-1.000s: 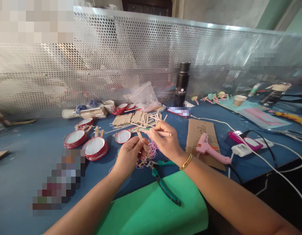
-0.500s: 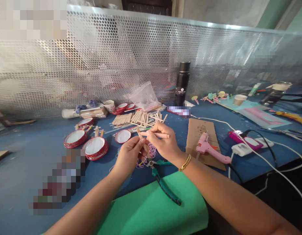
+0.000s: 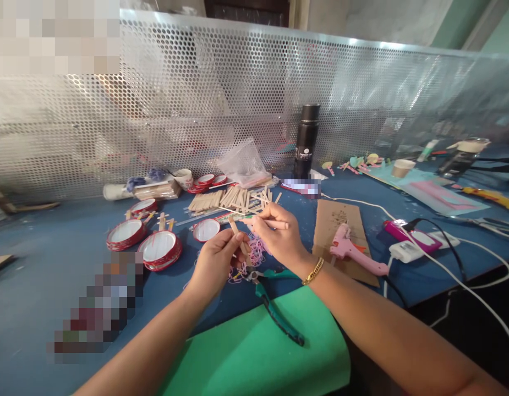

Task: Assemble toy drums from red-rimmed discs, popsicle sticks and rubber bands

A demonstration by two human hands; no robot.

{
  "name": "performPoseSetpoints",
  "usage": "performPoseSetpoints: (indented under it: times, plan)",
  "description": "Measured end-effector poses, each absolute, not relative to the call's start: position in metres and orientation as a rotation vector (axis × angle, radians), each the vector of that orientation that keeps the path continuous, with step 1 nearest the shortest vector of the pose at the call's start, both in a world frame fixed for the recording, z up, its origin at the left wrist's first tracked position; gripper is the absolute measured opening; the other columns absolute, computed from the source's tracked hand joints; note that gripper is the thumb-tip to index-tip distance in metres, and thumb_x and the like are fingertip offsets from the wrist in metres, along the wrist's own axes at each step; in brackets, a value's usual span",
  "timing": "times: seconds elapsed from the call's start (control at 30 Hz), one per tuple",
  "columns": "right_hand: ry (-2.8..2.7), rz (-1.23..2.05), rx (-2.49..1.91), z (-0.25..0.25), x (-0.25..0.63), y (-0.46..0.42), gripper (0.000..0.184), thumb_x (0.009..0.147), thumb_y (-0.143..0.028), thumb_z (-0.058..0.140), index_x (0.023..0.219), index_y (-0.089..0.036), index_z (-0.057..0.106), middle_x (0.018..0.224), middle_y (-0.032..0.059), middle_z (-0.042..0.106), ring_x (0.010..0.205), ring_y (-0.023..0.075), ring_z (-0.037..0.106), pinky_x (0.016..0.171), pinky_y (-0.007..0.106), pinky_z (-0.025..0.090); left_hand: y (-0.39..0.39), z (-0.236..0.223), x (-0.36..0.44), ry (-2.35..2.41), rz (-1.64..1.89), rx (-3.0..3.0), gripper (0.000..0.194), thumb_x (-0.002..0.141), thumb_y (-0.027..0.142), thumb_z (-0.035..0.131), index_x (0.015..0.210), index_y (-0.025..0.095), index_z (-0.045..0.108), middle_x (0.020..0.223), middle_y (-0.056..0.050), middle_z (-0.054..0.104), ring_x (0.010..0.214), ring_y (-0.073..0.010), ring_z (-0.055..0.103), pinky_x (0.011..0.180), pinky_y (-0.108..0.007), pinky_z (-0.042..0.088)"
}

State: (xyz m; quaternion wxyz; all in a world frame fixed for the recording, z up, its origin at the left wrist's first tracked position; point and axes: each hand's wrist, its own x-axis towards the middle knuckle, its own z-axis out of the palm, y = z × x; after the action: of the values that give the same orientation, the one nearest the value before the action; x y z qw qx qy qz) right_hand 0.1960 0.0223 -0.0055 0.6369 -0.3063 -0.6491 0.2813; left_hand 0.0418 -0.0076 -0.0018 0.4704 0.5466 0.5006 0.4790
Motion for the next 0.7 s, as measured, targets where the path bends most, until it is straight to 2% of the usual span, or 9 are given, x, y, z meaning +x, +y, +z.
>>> performPoseSetpoints:
  times: [0.17,0.33,0.5,0.63,0.7]
  plan:
    - [-1.532,0.567,-0.729,-0.0045,0.1955,0.0207,0.025,0.090,-0.029,0.064,0.069,-0.024,0.053,0.064,-0.0033,0.057,0.061,0.0143,0.056,0.060,0.026,0.045,-0.0081,-0.0008,0.0424,1.227,1.172,1.351,0.046,0.075,0.063,0.076,0.067,0.020,0.062,0.053,0.003,0.059,0.047,-0.0113,0.050,0.046,-0.022,0.038]
    - [-1.486,0.640,-0.730,-0.0044,0.1966,0.0221,0.023,0.092,-0.029,0.061,0.071,-0.024,0.053,0.066,-0.0020,0.061,0.066,0.0165,0.064,0.064,0.028,0.049,-0.0077,-0.0011,0.0427,1.240,1.169,1.317,0.046,0.073,0.063,0.077,0.070,0.020,0.065,0.056,0.002,0.062,0.049,-0.0120,0.053,0.047,-0.023,0.039]
    - [-1.530,0.566,-0.714,-0.0046,0.1963,0.0222,0.025,0.090,-0.029,0.064,0.068,-0.024,0.053,0.064,-0.0029,0.058,0.061,0.0148,0.057,0.061,0.027,0.046,-0.0086,-0.0006,0.0432,1.222,1.168,1.342,0.045,0.075,0.062,0.076,0.066,0.020,0.062,0.052,0.003,0.058,0.047,-0.0110,0.049,0.046,-0.022,0.038]
    - [-1.482,0.634,-0.723,-0.0047,0.1967,0.0223,0.023,0.091,-0.028,0.062,0.070,-0.024,0.053,0.065,-0.0021,0.062,0.066,0.0161,0.064,0.063,0.028,0.049,-0.0080,-0.0016,0.0428,1.228,1.176,1.304,0.045,0.073,0.062,0.077,0.071,0.019,0.066,0.056,0.001,0.062,0.048,-0.0115,0.052,0.046,-0.022,0.039]
    - [-1.483,0.630,-0.726,-0.0043,0.1966,0.0217,0.022,0.091,-0.029,0.062,0.070,-0.024,0.054,0.065,-0.0024,0.062,0.064,0.0156,0.063,0.062,0.027,0.048,-0.0076,-0.0023,0.0427,1.217,1.176,1.304,0.045,0.073,0.063,0.078,0.071,0.019,0.066,0.055,0.002,0.062,0.048,-0.0112,0.051,0.046,-0.022,0.039]
